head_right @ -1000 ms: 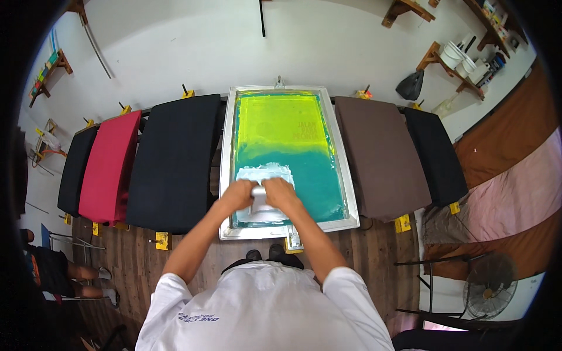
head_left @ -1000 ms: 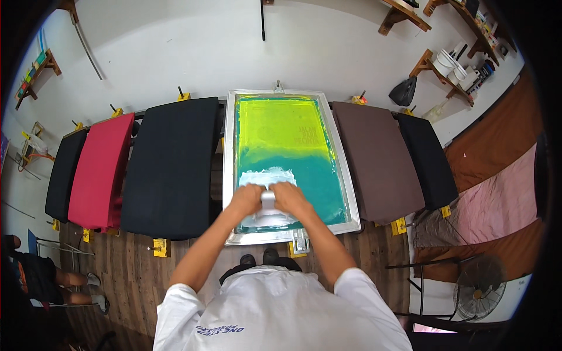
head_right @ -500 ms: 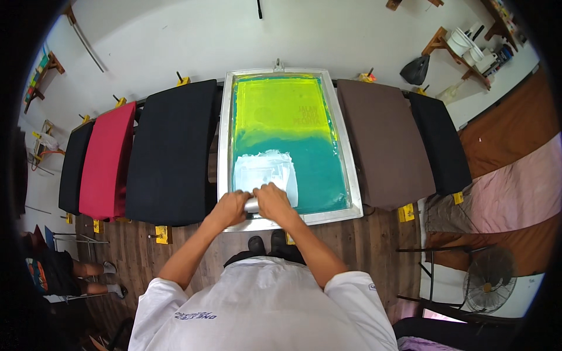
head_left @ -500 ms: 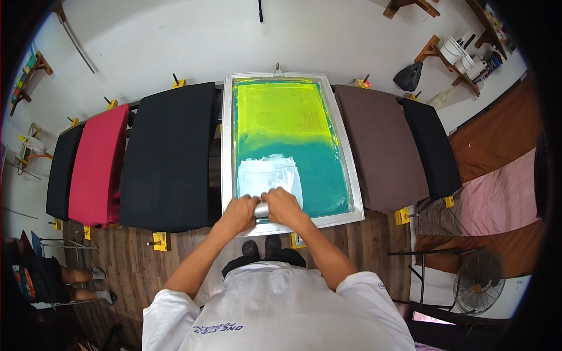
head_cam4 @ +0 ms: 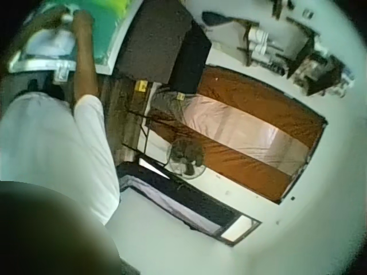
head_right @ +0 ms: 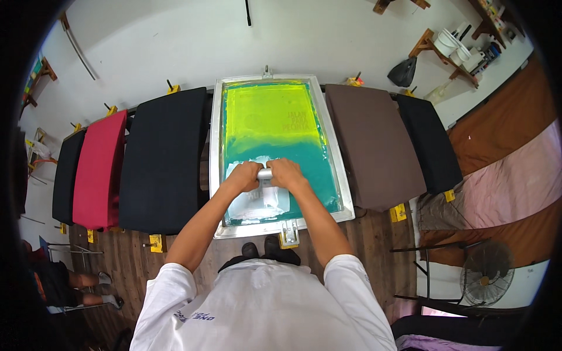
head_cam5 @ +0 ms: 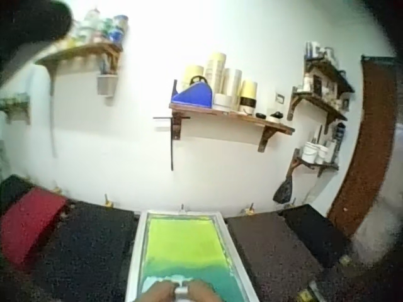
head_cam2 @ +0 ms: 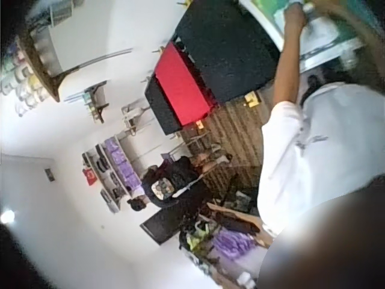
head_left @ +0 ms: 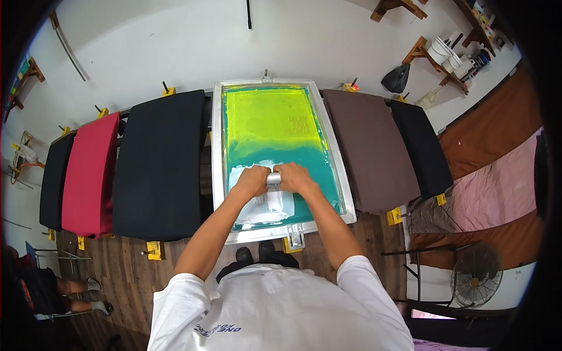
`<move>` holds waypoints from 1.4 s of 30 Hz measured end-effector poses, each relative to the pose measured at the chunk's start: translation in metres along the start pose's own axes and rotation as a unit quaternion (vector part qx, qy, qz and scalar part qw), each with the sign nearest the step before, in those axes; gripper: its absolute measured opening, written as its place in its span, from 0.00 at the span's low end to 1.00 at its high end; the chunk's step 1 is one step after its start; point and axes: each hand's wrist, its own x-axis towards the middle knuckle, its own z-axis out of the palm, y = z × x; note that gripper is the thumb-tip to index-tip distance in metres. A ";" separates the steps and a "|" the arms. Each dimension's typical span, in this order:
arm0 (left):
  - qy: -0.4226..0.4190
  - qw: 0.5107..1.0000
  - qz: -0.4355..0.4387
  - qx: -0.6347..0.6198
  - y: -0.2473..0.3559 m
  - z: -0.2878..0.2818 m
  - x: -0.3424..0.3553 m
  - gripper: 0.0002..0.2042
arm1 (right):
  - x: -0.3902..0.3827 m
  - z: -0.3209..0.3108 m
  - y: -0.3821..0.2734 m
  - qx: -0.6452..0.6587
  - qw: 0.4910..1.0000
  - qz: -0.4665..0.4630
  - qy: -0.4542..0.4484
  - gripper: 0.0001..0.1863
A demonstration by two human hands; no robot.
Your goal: Applying ink to a screen printing frame using a squeegee to print designs on garments.
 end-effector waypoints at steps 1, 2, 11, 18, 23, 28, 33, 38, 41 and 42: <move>-0.019 1.000 -0.010 0.004 0.001 0.002 0.002 0.11 | 0.001 0.003 0.001 0.020 1.000 0.002 -0.008 0.17; -0.020 1.000 -0.007 0.020 0.000 0.003 0.002 0.13 | -0.003 0.007 0.003 0.020 1.000 0.002 -0.011 0.17; -0.057 0.997 0.046 0.001 0.031 0.021 -0.070 0.10 | -0.084 0.032 -0.026 0.063 0.998 0.010 -0.003 0.15; 0.035 0.988 0.064 -0.135 0.002 -0.004 -0.067 0.19 | -0.056 0.012 -0.061 -0.052 0.998 0.016 0.028 0.14; 0.109 0.985 0.071 -0.117 -0.031 0.028 -0.093 0.30 | -0.042 0.062 -0.085 -0.169 0.980 0.006 0.106 0.16; 0.064 0.995 0.032 -0.072 -0.001 0.018 -0.124 0.28 | -0.071 0.070 -0.085 -0.137 0.986 -0.034 0.089 0.16; 0.114 0.993 -0.009 0.013 0.009 0.024 -0.117 0.23 | -0.068 0.056 -0.070 -0.041 0.992 -0.086 0.087 0.26; 0.168 0.979 0.002 0.119 0.021 0.052 -0.116 0.24 | -0.076 0.084 -0.048 0.026 0.980 -0.114 0.158 0.29; 0.141 0.987 0.015 0.080 0.032 0.053 -0.127 0.19 | -0.093 0.080 -0.050 0.023 0.988 -0.089 0.126 0.30; 0.134 0.989 0.010 0.052 0.036 0.050 -0.126 0.20 | -0.099 0.074 -0.051 0.017 0.991 -0.076 0.107 0.30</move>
